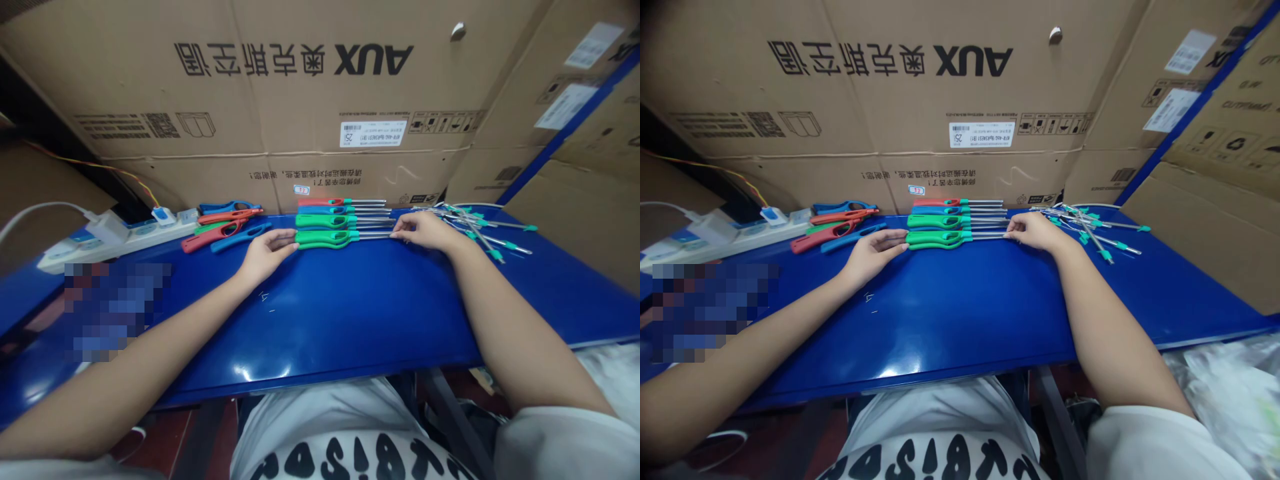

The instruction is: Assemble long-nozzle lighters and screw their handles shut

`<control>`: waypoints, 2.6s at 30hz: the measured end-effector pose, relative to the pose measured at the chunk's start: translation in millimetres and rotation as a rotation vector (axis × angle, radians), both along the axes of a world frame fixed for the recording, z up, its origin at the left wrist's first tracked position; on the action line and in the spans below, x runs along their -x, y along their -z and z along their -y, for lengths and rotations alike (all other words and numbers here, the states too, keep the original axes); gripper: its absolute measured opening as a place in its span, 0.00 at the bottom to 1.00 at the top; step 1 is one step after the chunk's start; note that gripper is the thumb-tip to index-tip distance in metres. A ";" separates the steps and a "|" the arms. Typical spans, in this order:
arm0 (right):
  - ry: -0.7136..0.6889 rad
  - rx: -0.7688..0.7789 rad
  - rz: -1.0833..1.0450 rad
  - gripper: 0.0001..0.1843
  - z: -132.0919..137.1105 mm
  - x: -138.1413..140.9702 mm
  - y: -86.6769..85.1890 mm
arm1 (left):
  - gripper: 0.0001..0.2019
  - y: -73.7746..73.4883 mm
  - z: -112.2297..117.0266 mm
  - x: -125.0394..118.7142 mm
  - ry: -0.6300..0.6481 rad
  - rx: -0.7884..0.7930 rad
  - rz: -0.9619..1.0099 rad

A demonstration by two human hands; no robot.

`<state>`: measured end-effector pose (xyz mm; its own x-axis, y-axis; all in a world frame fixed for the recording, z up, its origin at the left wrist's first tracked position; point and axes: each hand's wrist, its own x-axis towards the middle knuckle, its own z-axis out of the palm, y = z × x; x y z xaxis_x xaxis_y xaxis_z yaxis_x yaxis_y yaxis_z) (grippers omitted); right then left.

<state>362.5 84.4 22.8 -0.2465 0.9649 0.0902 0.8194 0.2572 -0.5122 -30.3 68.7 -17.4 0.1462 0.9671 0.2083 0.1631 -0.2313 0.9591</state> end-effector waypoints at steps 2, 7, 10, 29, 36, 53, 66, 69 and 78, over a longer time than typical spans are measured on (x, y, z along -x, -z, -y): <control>-0.005 0.000 0.013 0.11 -0.9 -0.7 1.0 | 0.37 -0.5 1.1 0.0 0.006 0.002 -0.005; -0.024 -0.023 0.059 0.10 -1.2 -0.4 1.4 | 0.37 0.4 2.6 -0.1 0.013 -0.005 -0.018; -0.012 -0.025 0.103 0.09 -0.1 0.9 -0.2 | 0.38 1.9 3.0 -0.4 0.025 -0.010 -0.016; 0.082 -0.040 0.119 0.22 6.0 -4.9 -10.3 | 0.32 -6.8 4.9 12.0 -0.037 -0.134 -0.298; 0.258 -0.351 0.103 0.18 25.6 16.4 -30.2 | 0.27 -41.1 -2.6 61.7 -0.302 -0.251 -1.231; -0.359 -0.487 0.148 0.14 49.1 97.0 -11.7 | 0.11 -45.9 -17.9 87.1 -0.222 -0.064 -1.369; -0.371 -0.458 0.144 0.13 45.2 93.6 -7.0 | 0.13 -51.5 -12.3 82.7 -0.206 -0.067 -1.359; -0.404 -0.495 0.129 0.13 46.7 96.6 -6.7 | 0.13 -59.8 -4.2 78.8 -0.313 -0.133 -1.345; -0.408 -0.596 -0.043 0.23 58.9 111.8 -7.2 | 0.14 -67.0 36.2 22.3 -0.229 -0.438 -0.768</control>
<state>250.6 25.5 30.0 -0.5615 0.5804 0.5898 0.5806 0.7842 -0.2190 -52.6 32.6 49.6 0.2102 0.8471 0.4881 0.8070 -0.4322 0.4025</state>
